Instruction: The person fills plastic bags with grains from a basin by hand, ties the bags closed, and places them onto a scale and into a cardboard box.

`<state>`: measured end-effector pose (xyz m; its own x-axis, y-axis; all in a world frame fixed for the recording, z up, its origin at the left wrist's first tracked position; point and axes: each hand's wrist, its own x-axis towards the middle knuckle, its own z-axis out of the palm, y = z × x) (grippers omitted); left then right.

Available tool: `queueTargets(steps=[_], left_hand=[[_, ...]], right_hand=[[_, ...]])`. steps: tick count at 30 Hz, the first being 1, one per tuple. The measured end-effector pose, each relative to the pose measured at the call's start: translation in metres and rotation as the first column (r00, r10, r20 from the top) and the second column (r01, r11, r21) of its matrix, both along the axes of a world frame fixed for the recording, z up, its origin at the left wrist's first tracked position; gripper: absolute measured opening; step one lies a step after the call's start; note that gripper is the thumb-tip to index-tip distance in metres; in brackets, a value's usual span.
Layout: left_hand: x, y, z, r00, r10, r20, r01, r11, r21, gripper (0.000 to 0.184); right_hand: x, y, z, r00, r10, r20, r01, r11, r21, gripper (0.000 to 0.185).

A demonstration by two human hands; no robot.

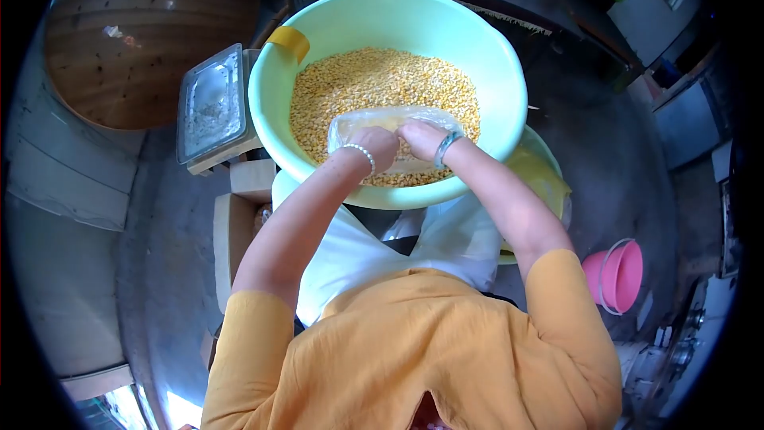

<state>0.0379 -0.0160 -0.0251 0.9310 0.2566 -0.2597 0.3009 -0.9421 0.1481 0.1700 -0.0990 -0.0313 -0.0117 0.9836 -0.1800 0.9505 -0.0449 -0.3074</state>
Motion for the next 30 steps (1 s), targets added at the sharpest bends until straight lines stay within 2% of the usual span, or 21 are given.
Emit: queueTargets(steps=[2,5,8,11,12,13,14,16,17,19,20,21,23,26,27,30], left_hand=[[0.003,-0.001,0.002,0.995,-0.03,-0.092,0.031,1.0,0.008,0.023],[-0.002,-0.001,0.009,0.984,-0.108,-0.144,0.119,0.99,0.069,0.029],[-0.017,0.004,0.018,0.974,-0.142,-0.175,0.158,0.984,0.083,0.032],[-0.027,0.018,0.014,0.956,-0.151,-0.252,0.159,0.987,0.013,0.033],[-0.029,0.026,0.008,0.947,-0.156,-0.282,0.157,0.987,-0.017,0.033],[-0.031,0.034,-0.002,0.933,-0.252,-0.256,0.27,0.962,0.039,0.032],[-0.032,0.04,-0.012,0.94,-0.244,-0.239,0.26,0.965,0.035,0.03],[-0.037,0.041,-0.008,0.952,-0.227,-0.204,0.237,0.971,0.027,0.026],[-0.042,0.041,-0.007,0.976,-0.175,-0.132,0.179,0.984,0.013,0.023],[-0.053,0.034,0.021,0.998,-0.063,0.011,0.063,0.998,-0.028,0.02],[-0.055,0.035,0.026,0.997,-0.07,0.035,0.07,0.998,0.007,0.02],[-0.058,0.036,0.029,0.995,-0.079,0.058,0.076,0.996,0.041,0.02],[-0.065,0.041,0.035,0.991,-0.118,0.056,0.111,0.987,0.113,0.02],[-0.08,0.047,0.043,0.994,-0.074,0.083,0.067,0.994,0.082,0.023],[-0.085,0.05,0.042,0.983,-0.055,0.178,0.042,0.996,0.078,0.026],[-0.094,0.054,0.046,0.976,-0.012,0.218,-0.008,0.996,0.089,0.027]], right_hand=[[0.001,0.0,0.003,0.999,0.041,0.014,-0.04,0.999,-0.031,0.047],[-0.008,-0.001,0.029,0.991,-0.089,0.097,0.103,0.983,-0.151,0.057],[0.001,0.003,0.02,0.986,-0.165,-0.028,0.156,0.968,-0.198,0.06],[0.03,0.014,-0.019,0.973,-0.172,0.152,0.21,0.934,-0.289,0.058],[0.03,0.013,-0.019,0.965,-0.214,0.148,0.25,0.921,-0.298,0.056],[0.029,0.012,-0.016,0.956,-0.255,0.146,0.289,0.907,-0.305,0.055],[0.029,0.011,-0.012,0.945,-0.295,0.144,0.326,0.892,-0.313,0.054],[0.021,0.012,0.004,0.958,-0.253,0.135,0.285,0.895,-0.343,0.051],[0.018,0.012,0.009,0.964,-0.232,0.129,0.263,0.895,-0.36,0.05],[0.019,0.006,-0.002,0.99,-0.122,0.072,0.133,0.975,-0.18,0.039],[0.021,0.005,-0.009,0.997,-0.063,0.051,0.067,0.994,-0.086,0.034],[0.022,0.006,-0.014,0.998,-0.006,0.064,0.009,0.999,-0.049,0.038],[0.025,0.01,-0.023,0.989,0.109,0.094,-0.112,0.993,0.023,0.045],[0.0,0.011,0.002,0.987,0.126,0.096,-0.136,0.984,0.116,0.03],[-0.006,0.011,0.005,0.982,0.157,0.102,-0.169,0.978,0.122,0.031],[-0.02,0.011,0.013,0.966,0.242,0.09,-0.251,0.961,0.115,0.034]])
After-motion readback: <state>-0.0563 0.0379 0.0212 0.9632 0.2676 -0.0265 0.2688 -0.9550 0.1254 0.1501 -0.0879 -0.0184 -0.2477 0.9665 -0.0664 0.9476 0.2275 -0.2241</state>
